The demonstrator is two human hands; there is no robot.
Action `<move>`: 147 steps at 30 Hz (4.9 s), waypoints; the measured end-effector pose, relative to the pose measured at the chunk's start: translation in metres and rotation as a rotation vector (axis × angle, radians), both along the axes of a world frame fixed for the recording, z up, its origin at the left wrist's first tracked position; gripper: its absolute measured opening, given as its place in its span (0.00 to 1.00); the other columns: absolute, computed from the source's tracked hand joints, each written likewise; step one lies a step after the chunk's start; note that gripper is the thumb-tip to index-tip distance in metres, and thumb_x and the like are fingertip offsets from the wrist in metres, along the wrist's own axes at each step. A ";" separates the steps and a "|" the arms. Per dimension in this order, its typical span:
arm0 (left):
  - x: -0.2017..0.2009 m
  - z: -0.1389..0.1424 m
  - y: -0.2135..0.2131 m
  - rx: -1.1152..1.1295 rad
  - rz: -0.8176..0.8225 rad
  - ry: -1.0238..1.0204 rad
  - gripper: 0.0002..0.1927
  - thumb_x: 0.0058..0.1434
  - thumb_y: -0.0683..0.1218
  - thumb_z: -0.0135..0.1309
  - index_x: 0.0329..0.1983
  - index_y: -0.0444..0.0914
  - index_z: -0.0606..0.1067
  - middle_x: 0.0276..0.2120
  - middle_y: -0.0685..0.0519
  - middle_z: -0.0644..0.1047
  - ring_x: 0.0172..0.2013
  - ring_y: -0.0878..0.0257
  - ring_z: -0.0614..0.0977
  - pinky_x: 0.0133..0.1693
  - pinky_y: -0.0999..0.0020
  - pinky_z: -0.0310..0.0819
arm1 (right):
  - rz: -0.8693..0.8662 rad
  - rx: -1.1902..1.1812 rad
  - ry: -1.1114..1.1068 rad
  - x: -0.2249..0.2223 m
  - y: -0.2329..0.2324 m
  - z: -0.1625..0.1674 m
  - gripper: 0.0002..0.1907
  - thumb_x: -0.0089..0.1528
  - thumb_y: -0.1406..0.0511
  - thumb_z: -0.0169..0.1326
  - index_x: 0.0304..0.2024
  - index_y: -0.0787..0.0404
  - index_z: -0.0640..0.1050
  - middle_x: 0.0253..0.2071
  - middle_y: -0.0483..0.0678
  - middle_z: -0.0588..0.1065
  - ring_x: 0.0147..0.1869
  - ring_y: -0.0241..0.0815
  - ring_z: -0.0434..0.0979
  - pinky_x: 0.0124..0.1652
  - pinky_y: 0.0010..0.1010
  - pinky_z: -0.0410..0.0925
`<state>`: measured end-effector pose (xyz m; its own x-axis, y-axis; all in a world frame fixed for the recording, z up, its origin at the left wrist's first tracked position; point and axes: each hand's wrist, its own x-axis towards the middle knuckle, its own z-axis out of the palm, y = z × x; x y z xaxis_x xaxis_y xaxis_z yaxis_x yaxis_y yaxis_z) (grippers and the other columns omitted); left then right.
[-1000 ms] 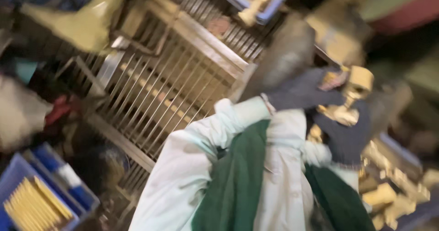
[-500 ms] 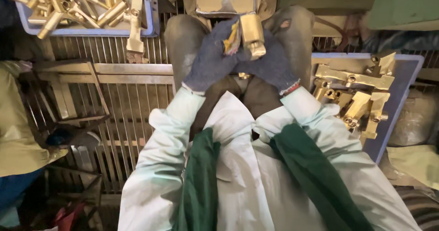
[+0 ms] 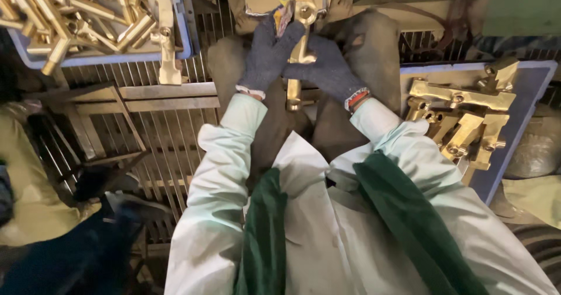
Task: The person repeatedly picks up brass-colored metal parts from a blue bin and rubs them against a stationary grinding or polishing wheel. They rotate the parts to treat different surfaces before placing them into a separate bin.
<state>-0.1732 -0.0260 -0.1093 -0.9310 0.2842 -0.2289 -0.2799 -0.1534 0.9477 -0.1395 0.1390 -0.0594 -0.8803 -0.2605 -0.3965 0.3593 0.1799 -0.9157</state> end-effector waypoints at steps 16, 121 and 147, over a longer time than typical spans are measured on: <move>-0.020 -0.021 0.007 -0.090 0.105 -0.168 0.20 0.67 0.51 0.59 0.54 0.32 0.77 0.43 0.51 0.81 0.44 0.65 0.79 0.49 0.66 0.76 | 0.104 0.132 -0.060 -0.032 0.000 -0.024 0.20 0.56 0.63 0.68 0.46 0.66 0.78 0.42 0.47 0.81 0.46 0.36 0.82 0.48 0.30 0.74; 0.179 0.164 -0.013 -0.495 0.178 1.013 0.27 0.59 0.46 0.63 0.60 0.33 0.72 0.58 0.42 0.76 0.56 0.41 0.80 0.57 0.47 0.75 | 0.479 0.194 0.756 0.101 0.034 0.126 0.38 0.53 0.64 0.70 0.65 0.60 0.72 0.67 0.53 0.72 0.69 0.53 0.74 0.67 0.41 0.67; 0.146 0.133 0.001 -0.545 0.350 0.626 0.38 0.56 0.51 0.74 0.66 0.37 0.70 0.58 0.49 0.77 0.58 0.53 0.80 0.58 0.62 0.75 | 0.104 0.166 0.509 0.089 0.032 0.054 0.34 0.54 0.62 0.75 0.59 0.60 0.74 0.59 0.51 0.76 0.62 0.48 0.78 0.63 0.39 0.71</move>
<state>-0.0277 -0.0248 0.0242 -0.9434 -0.0387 0.3294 0.2906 0.3824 0.8771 -0.0509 0.1707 -0.0053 -0.9446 -0.3269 0.0300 -0.1498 0.3479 -0.9255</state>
